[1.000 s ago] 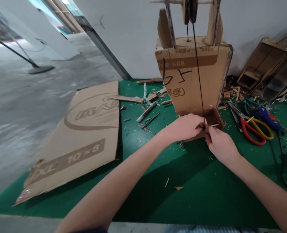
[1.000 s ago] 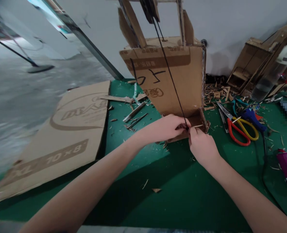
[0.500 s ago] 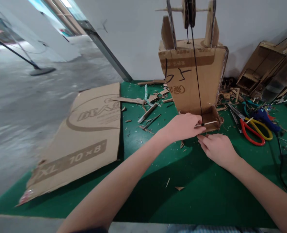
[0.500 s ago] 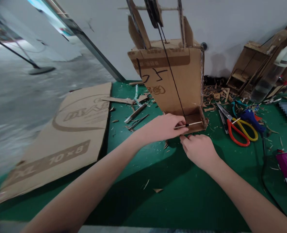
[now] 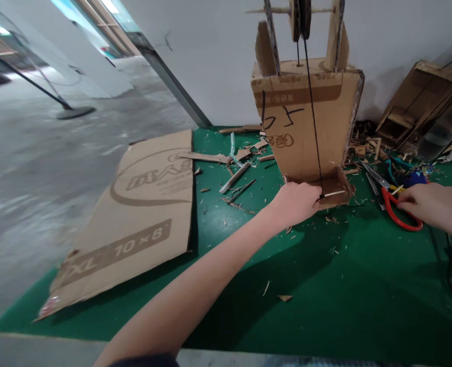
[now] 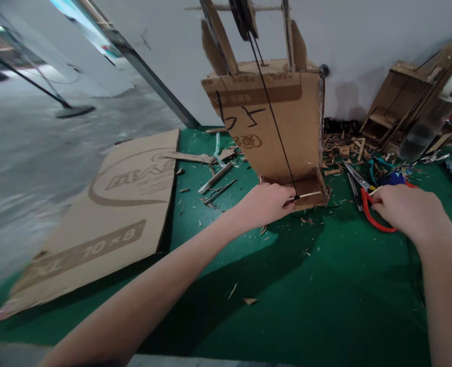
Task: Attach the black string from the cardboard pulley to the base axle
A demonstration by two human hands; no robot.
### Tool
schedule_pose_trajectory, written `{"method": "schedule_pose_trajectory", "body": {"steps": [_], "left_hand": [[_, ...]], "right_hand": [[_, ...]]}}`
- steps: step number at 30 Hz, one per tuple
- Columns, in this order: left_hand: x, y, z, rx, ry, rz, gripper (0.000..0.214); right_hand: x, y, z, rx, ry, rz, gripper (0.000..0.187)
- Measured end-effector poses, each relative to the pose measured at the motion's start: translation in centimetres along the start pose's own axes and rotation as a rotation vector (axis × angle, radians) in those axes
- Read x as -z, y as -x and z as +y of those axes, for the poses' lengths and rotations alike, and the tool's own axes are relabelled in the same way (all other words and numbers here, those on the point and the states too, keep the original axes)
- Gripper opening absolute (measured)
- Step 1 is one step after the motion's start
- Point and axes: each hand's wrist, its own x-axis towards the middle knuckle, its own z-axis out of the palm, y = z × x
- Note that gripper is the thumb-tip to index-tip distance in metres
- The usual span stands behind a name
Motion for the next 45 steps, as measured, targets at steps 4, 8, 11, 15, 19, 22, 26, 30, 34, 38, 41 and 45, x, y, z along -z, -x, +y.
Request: {"method": "schedule_pose_trajectory", "body": {"steps": [4,8,11,15,19,22,26,30,34,38,41,45], "left_hand": [[0.0,0.0,0.0,0.005,0.011,-0.011,0.021],[-0.1,-0.1,-0.1,0.002,0.018,-0.014,0.019],[0.0,0.0,-0.2,-0.024,0.014,-0.005,0.015],[0.0,-0.1,-0.3,-0.035,0.031,-0.014,0.015],[0.0,-0.1,-0.3,-0.046,0.046,-0.011,0.016],[0.0,-0.1,-0.3,-0.042,0.029,-0.006,0.016],[0.1,0.0,0.0,-0.044,0.005,-0.005,0.016],[0.7,0.2,0.2,-0.02,0.023,-0.02,0.018],[1.6,0.4,-0.1,-0.053,0.163,-0.074,0.017],[2.3,0.7,-1.0,0.001,0.374,0.007,0.018],[2.3,0.9,-1.3,0.018,0.375,0.106,0.018],[1.8,0.7,-1.2,-0.062,0.394,0.069,0.028]], "right_hand": [[1.2,0.3,-2.5,-0.094,0.078,-0.005,0.032],[0.4,1.0,-8.6,0.274,-0.188,0.009,0.027],[-1.6,1.3,-12.2,0.294,-0.19,-0.03,0.026],[-4.7,1.1,-14.6,0.241,-0.132,0.005,0.029],[-6.7,0.4,-15.1,0.2,-0.166,0.046,0.025],[-7.4,0.2,-14.9,0.226,-0.186,0.07,0.021],[-7.7,0.5,-14.5,0.25,-0.211,0.103,0.018],[-7.6,0.8,-14.1,0.255,-0.246,0.174,0.011],[-7.7,0.8,-13.8,0.294,-0.278,0.293,0.008],[-7.9,0.9,-13.6,0.357,-0.361,0.339,0.013],[-8.1,0.9,-13.7,0.384,-0.482,0.329,0.016],[-8.2,0.9,-13.8,0.42,-0.577,0.276,0.018]]}}
